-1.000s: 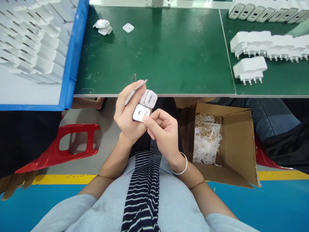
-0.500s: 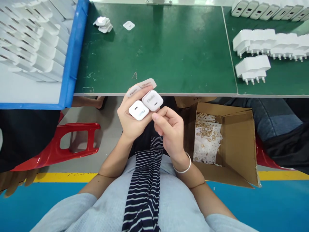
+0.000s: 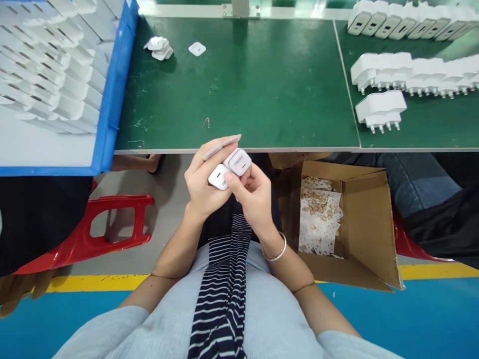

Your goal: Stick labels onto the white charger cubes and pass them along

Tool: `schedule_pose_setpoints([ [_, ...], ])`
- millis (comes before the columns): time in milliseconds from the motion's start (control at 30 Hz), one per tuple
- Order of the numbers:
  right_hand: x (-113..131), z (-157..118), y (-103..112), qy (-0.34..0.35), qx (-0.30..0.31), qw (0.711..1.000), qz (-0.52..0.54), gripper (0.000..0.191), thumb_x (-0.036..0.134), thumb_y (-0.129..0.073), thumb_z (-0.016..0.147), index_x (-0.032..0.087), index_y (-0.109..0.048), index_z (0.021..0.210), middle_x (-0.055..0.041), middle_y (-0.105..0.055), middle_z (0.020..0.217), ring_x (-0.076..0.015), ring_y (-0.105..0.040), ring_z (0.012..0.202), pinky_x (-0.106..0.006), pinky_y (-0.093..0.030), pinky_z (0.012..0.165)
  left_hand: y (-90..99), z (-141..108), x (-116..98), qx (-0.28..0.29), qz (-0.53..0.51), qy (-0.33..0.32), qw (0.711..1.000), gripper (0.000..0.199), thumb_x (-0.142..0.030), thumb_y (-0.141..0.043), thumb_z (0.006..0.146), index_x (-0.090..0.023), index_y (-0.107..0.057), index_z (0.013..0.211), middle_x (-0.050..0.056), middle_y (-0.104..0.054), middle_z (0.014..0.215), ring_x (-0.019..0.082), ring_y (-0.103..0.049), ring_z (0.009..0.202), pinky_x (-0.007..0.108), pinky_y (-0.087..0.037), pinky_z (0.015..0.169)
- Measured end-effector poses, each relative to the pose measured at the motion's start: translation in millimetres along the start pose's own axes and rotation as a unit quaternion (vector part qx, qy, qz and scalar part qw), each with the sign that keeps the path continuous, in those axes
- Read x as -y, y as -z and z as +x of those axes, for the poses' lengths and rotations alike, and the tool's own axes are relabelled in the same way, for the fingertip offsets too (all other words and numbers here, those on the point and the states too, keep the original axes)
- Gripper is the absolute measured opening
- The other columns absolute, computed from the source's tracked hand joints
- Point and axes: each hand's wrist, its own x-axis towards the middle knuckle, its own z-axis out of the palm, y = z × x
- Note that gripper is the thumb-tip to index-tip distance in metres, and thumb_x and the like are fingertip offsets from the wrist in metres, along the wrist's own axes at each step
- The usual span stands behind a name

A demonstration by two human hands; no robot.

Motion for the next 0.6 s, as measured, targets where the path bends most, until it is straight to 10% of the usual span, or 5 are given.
schedule_pose_setpoints([
  [400,-5,4,-8,-0.016,0.031,0.998,-0.054,0.036,0.040,-0.083,0.078,0.020,-0.054,0.069,0.0067,-0.049,0.057,-0.0074,-0.043,0.050,-0.021,-0.037,0.048,23.0,8,-6,0.073,0.022,-0.015,0.997,0.037,-0.020,-0.060,0.095,-0.015,-0.060,0.131,0.017,-0.066,0.133,0.023,-0.068,0.119,0.036,-0.061,0.100],
  [600,-8,0,-6,-0.002,0.185,0.979,-0.089,0.033,0.048,-0.068,0.091,0.021,-0.057,0.077,0.0021,-0.058,0.064,-0.0120,-0.053,0.059,-0.025,-0.044,0.057,130.9,54,-50,0.222,0.297,-0.071,0.926,0.035,-0.006,-0.048,0.093,-0.009,-0.060,0.126,0.018,-0.065,0.136,0.024,-0.062,0.131,0.035,-0.055,0.110],
])
